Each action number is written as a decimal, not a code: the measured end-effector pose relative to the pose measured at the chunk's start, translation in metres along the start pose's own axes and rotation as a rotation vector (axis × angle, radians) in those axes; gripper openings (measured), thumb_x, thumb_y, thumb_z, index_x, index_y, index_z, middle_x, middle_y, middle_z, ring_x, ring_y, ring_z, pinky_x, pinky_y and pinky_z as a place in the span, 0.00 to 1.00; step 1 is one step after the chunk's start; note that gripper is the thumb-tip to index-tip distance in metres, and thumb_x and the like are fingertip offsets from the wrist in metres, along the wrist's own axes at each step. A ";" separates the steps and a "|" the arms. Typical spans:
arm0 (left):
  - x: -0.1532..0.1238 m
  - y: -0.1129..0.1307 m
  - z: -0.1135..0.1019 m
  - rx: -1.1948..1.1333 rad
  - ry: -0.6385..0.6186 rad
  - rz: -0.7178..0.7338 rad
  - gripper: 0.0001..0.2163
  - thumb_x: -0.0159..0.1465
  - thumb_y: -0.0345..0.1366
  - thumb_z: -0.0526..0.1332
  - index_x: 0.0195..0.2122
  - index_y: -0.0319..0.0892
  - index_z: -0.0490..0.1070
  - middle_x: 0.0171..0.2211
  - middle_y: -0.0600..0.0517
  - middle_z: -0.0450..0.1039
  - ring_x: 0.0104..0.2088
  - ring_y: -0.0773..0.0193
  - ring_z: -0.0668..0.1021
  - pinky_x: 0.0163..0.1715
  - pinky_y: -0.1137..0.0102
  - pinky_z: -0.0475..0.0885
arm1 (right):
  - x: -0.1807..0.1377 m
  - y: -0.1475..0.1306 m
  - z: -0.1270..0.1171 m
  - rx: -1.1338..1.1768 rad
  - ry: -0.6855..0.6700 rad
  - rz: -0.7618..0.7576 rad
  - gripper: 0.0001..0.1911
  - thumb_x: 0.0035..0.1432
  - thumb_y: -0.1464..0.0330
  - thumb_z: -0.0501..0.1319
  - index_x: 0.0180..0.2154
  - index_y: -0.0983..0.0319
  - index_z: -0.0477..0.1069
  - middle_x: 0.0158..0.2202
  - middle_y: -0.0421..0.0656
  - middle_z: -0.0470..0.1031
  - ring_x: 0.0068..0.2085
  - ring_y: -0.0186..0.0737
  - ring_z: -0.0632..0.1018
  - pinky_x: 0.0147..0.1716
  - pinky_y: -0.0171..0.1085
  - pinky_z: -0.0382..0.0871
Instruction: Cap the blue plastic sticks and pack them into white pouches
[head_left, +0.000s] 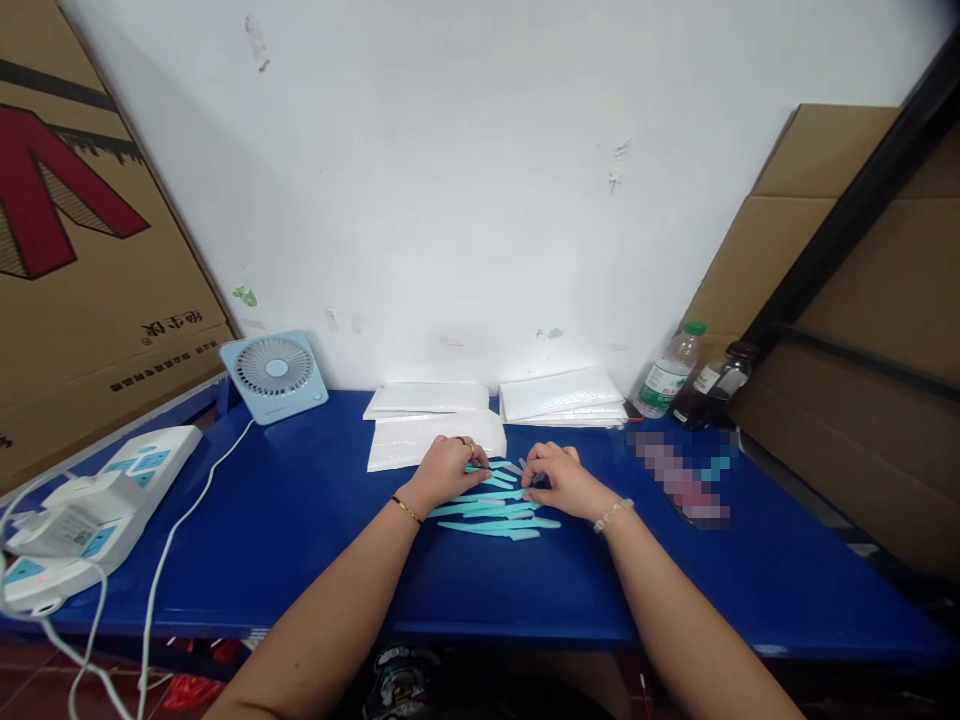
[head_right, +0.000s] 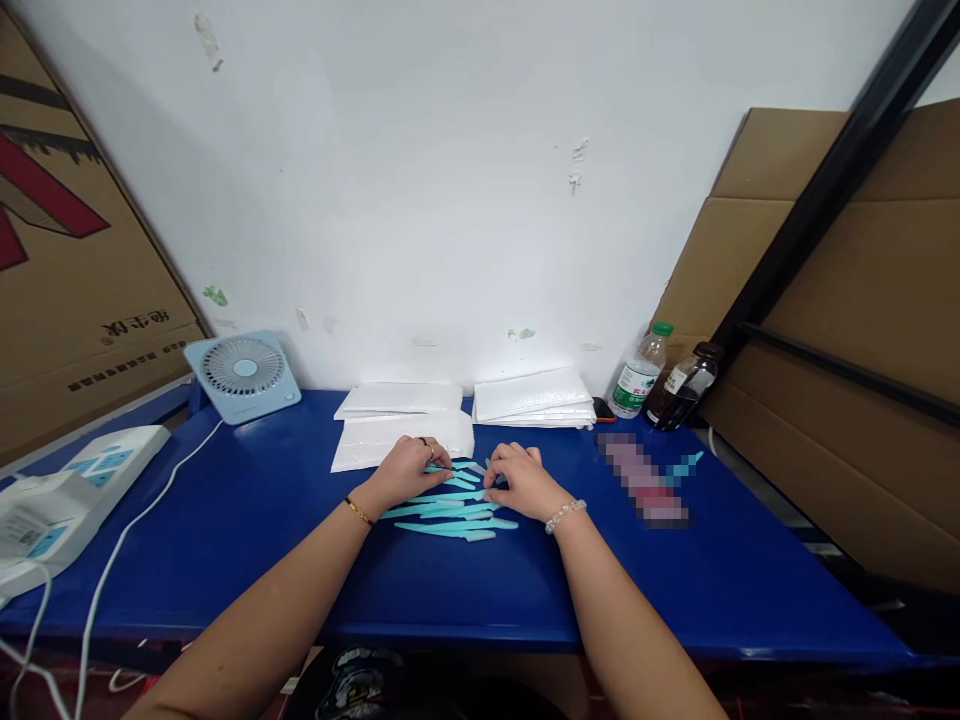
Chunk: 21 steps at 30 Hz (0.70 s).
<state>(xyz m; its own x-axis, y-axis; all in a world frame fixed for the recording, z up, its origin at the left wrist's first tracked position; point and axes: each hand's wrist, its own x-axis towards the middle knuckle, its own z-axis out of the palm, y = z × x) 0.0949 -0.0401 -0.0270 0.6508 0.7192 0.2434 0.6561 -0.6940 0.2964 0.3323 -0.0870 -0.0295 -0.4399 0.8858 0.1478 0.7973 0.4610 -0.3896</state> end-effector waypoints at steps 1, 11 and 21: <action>-0.001 0.002 0.000 -0.021 -0.027 0.036 0.10 0.59 0.45 0.61 0.34 0.45 0.74 0.35 0.54 0.76 0.37 0.63 0.75 0.40 0.68 0.61 | 0.000 0.000 0.001 -0.002 -0.009 0.006 0.04 0.51 0.65 0.66 0.30 0.57 0.73 0.37 0.39 0.69 0.42 0.41 0.68 0.44 0.43 0.54; 0.000 -0.005 0.000 0.033 -0.065 0.014 0.07 0.61 0.41 0.60 0.32 0.45 0.75 0.36 0.54 0.77 0.39 0.61 0.75 0.42 0.65 0.61 | 0.004 0.007 -0.001 -0.032 0.126 0.014 0.06 0.55 0.66 0.63 0.28 0.60 0.70 0.38 0.41 0.70 0.42 0.41 0.69 0.42 0.42 0.54; -0.016 -0.007 -0.024 0.023 -0.138 -0.060 0.15 0.48 0.52 0.66 0.28 0.46 0.76 0.29 0.54 0.73 0.33 0.61 0.73 0.35 0.68 0.63 | 0.007 0.012 0.001 0.003 0.276 0.137 0.06 0.58 0.66 0.59 0.32 0.59 0.73 0.38 0.42 0.71 0.42 0.42 0.72 0.42 0.42 0.55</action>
<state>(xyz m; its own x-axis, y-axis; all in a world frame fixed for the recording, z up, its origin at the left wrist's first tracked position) 0.0711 -0.0458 -0.0109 0.6551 0.7493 0.0965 0.7032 -0.6515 0.2846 0.3389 -0.0755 -0.0340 -0.1991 0.9211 0.3346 0.8401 0.3363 -0.4257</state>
